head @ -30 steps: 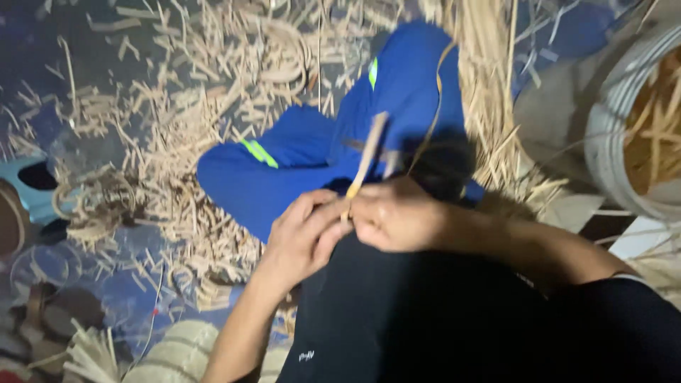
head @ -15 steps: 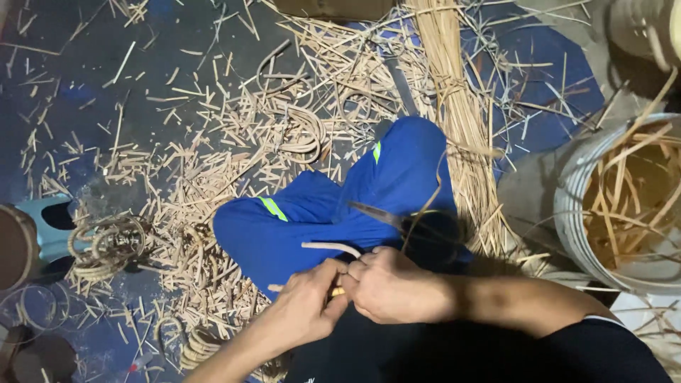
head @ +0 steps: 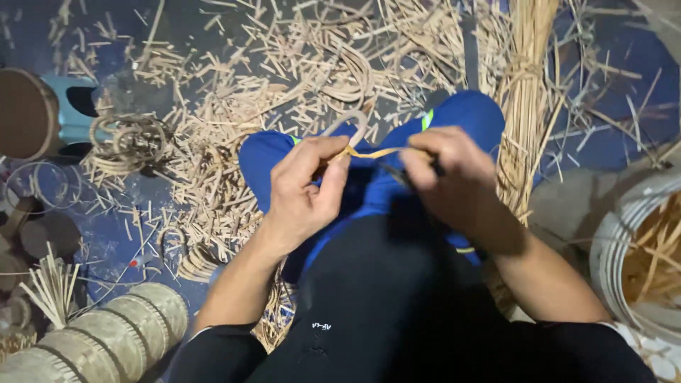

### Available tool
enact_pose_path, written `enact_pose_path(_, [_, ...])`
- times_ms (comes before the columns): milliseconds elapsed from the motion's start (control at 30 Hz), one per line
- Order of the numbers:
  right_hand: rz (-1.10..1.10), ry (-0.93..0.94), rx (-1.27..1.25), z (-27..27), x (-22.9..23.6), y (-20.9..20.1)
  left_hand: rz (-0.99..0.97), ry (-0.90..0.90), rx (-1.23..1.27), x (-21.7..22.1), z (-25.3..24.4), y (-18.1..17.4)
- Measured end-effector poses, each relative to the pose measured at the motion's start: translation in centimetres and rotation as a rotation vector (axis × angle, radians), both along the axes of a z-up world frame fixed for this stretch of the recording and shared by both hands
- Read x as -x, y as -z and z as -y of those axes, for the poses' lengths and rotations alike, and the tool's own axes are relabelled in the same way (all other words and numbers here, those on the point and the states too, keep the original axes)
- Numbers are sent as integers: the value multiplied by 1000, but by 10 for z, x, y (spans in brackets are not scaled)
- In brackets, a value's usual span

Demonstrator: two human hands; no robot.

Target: The person is carving bamboo strips with a knife and weaving them together to form a basket handle or frame.

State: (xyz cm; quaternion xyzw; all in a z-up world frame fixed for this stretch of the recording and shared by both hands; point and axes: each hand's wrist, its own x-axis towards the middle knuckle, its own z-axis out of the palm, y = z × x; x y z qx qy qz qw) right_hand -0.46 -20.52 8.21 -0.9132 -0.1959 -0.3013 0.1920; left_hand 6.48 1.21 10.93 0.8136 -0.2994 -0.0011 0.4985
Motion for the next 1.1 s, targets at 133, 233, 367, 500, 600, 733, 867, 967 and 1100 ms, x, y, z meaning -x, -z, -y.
enact_pose_path(133, [-101,-174,-290,6,-20,-18,121,-13,124,-11,8,-6])
enact_pose_path(233, [-379,-573,-361,13,-26,-53,342,-1,129,-25,13,-20])
enact_pose_path(367, [-408,-456,-615,47,-40,-81,776,-59,-3,-51,5,-50])
enact_pose_path(500, [15,39,-314,47,-69,-101,1040,-130,-70,-63,5,-70])
enact_pose_path(600, [-16,106,-175,52,-82,-89,1122,-132,-51,-65,9,-76])
enact_pose_path(733, [-421,-700,-207,42,-70,-116,1113,-148,24,-69,10,-80])
enact_pose_path(867, [-484,-866,-788,72,-55,-106,994,-138,106,-69,9,-81])
enact_pose_path(967, [-256,-300,-663,72,-63,-121,759,-141,272,-61,10,-80])
enact_pose_path(1100, [-39,-102,-58,63,-76,-131,583,-168,423,-63,10,-82])
